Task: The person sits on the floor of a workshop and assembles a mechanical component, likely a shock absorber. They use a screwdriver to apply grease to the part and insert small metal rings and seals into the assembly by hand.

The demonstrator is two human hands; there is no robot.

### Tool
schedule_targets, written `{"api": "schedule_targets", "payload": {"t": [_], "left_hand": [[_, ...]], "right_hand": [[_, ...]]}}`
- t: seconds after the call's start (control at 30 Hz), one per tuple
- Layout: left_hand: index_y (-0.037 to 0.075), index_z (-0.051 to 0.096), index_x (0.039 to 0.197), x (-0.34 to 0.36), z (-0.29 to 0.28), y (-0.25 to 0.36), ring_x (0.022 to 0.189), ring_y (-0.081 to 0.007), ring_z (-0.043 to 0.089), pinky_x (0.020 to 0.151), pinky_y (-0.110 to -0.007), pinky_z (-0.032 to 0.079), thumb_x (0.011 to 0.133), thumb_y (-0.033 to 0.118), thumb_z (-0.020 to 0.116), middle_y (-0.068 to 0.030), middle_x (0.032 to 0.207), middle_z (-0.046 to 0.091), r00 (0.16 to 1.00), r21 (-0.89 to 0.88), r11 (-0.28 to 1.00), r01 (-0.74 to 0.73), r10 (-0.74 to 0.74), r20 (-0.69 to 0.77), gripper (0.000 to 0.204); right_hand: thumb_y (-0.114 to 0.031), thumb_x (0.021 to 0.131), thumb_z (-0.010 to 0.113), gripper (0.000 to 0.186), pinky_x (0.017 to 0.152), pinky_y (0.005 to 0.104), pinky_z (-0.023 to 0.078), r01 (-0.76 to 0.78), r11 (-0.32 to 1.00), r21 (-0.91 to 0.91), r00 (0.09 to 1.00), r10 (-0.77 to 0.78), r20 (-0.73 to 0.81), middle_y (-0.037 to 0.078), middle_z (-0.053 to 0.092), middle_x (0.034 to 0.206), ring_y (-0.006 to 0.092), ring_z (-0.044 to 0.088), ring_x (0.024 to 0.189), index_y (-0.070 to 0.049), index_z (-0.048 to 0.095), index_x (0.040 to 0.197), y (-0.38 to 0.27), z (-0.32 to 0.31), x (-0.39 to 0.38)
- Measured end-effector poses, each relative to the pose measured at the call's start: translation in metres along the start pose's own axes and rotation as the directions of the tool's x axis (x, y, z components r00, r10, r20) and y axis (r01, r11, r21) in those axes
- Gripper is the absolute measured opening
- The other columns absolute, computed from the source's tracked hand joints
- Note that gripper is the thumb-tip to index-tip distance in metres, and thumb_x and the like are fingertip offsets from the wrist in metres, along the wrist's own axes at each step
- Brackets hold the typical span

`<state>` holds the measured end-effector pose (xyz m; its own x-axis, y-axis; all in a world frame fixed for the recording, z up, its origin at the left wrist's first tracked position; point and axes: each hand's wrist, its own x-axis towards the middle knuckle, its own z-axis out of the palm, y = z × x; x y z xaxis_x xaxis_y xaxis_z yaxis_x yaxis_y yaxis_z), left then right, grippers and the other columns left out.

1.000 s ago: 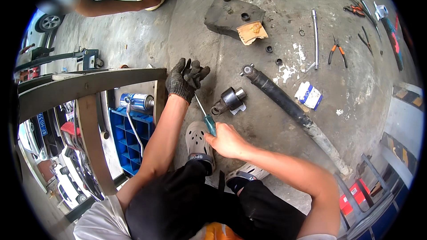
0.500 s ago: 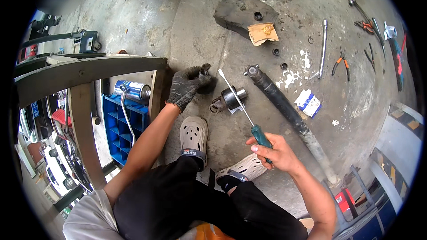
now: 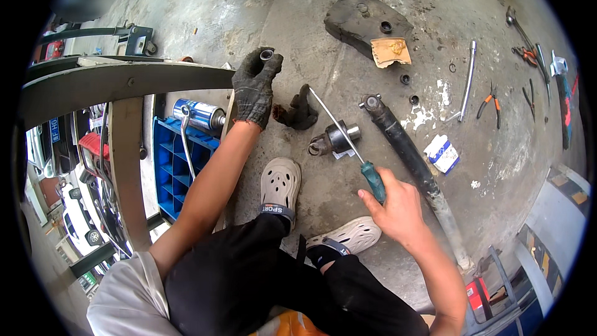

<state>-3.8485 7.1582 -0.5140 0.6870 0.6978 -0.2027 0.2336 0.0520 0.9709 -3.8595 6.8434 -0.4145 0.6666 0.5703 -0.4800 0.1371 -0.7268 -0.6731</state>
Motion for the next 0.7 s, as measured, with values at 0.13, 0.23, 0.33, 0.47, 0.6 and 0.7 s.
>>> {"api": "schedule_targets", "payload": {"t": [0.13,0.23,0.33,0.47,0.6,0.7], "left_hand": [[-0.003,0.065,0.108,-0.015,-0.018,-0.052,0.088,-0.0153,0.062,0.082,-0.030,0.050,0.086,0.013,0.073,-0.0090,0.098,0.069,0.994,0.168,0.985,-0.026,0.044,-0.105,0.028],[-0.002,0.063,0.110,-0.039,-0.034,-0.056,0.087,-0.0159,0.061,0.081,-0.031,0.049,0.087,0.016,0.073,-0.0077,0.098,0.068,0.987,0.154,0.988,0.030,-0.005,-0.158,0.031],[0.000,0.063,0.111,-0.050,-0.049,-0.065,0.088,-0.0148,0.058,0.081,-0.030,0.047,0.090,0.021,0.071,-0.0049,0.098,0.065,0.968,0.059,0.976,0.209,-0.198,-0.151,0.031],[0.003,0.064,0.106,-0.053,-0.056,-0.096,0.083,-0.0119,0.057,0.075,-0.028,0.048,0.090,0.022,0.071,-0.0026,0.095,0.064,0.944,-0.046,0.956,0.289,-0.293,-0.153,0.026],[0.003,0.066,0.101,-0.049,-0.031,-0.092,0.077,-0.0118,0.057,0.071,-0.028,0.048,0.090,0.020,0.071,-0.0034,0.089,0.065,0.967,0.026,0.973,0.229,-0.225,-0.119,0.022],[0.000,0.066,0.099,-0.041,-0.016,-0.089,0.062,-0.0133,0.057,0.059,-0.032,0.049,0.088,0.018,0.071,-0.0042,0.077,0.064,0.957,0.013,0.957,0.288,-0.288,-0.034,0.022]], "right_hand": [[-0.018,0.086,0.067,0.035,0.064,0.0482,0.054,0.083,0.954,-0.289,0.996,-0.088,-0.005,0.024,0.067,0.086,0.0430,0.067,0.073,0.004,0.054,0.111,0.002,0.029,0.030],[-0.018,0.086,0.067,0.031,0.065,0.0496,0.054,0.097,0.926,-0.366,0.993,-0.065,0.098,0.027,0.066,0.083,0.0434,0.067,0.071,0.005,0.053,0.101,-0.004,0.045,0.052],[-0.017,0.086,0.066,0.027,0.066,0.0505,0.055,0.092,0.943,-0.319,0.987,-0.044,0.153,0.027,0.066,0.079,0.0434,0.068,0.072,0.006,0.054,0.095,-0.006,0.056,0.064],[-0.016,0.085,0.066,0.027,0.069,0.0511,0.055,0.071,0.958,-0.277,0.973,-0.005,0.231,0.028,0.067,0.078,0.0439,0.068,0.076,0.008,0.057,0.095,-0.014,0.062,0.078],[-0.017,0.084,0.067,0.030,0.074,0.0518,0.054,0.022,0.973,-0.230,0.940,0.059,0.337,0.030,0.066,0.080,0.0460,0.067,0.080,0.009,0.058,0.097,-0.020,0.063,0.079],[-0.020,0.084,0.067,0.034,0.077,0.0512,0.054,-0.007,0.982,-0.190,0.928,0.077,0.365,0.031,0.066,0.081,0.0483,0.066,0.082,0.009,0.058,0.098,-0.027,0.064,0.071]]}}
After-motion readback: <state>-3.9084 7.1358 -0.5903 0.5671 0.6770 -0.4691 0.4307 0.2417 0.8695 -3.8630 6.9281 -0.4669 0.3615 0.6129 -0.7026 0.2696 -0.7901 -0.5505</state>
